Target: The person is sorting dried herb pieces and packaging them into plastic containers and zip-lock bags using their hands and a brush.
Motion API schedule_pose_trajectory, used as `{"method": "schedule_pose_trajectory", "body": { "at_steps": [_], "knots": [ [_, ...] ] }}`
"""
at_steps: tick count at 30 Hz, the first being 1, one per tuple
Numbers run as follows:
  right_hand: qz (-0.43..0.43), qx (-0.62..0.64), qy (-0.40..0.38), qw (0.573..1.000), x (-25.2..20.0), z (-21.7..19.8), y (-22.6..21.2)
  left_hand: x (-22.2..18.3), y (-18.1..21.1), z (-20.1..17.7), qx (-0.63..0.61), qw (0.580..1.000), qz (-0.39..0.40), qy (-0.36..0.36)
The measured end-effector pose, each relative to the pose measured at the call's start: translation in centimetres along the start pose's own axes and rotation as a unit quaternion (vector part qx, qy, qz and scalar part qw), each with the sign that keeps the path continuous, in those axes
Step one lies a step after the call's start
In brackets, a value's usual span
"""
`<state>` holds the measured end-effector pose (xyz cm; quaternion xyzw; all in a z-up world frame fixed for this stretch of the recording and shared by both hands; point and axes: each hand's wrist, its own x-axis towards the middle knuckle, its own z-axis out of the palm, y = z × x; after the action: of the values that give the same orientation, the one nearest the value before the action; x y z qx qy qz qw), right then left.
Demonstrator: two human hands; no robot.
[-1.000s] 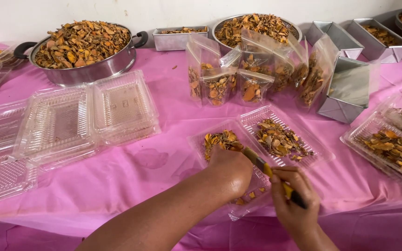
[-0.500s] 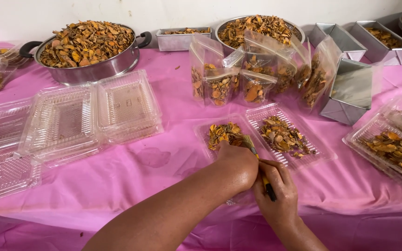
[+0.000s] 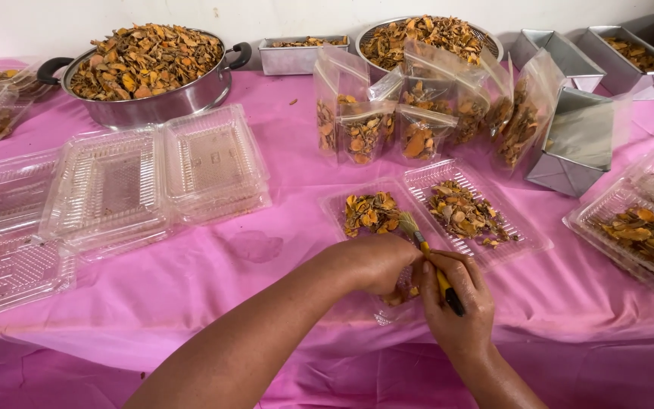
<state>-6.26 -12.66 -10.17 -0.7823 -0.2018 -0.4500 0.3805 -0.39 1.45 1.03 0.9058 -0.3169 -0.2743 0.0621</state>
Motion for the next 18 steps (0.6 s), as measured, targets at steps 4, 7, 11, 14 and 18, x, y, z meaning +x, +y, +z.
{"method": "schedule_pose_trajectory", "body": {
  "at_steps": [4, 7, 11, 14, 18],
  "knots": [
    [0.018, -0.005, 0.008, 1.000, -0.5, 0.0, 0.5, 0.2, -0.8, 0.1, -0.009, 0.998, 0.065, 0.001],
    [0.028, -0.005, 0.009, 1.000, -0.7, 0.1, 0.8, 0.0, -0.5, 0.2, -0.005, 0.998, 0.067, -0.002],
    [0.032, 0.002, 0.011, 0.999, -0.9, 0.0, 0.9, 1.3, -0.7, 1.8, -0.046, 0.995, 0.081, 0.022],
    [0.031, 0.019, 0.023, 0.999, -0.7, -0.1, 0.6, 1.3, -0.8, 2.5, -0.050, 0.990, 0.123, 0.048],
    [0.036, 0.021, 0.023, 0.999, -0.6, -0.4, 0.5, 0.3, -0.5, 1.5, -0.060, 0.992, 0.101, 0.043]
  ]
}}
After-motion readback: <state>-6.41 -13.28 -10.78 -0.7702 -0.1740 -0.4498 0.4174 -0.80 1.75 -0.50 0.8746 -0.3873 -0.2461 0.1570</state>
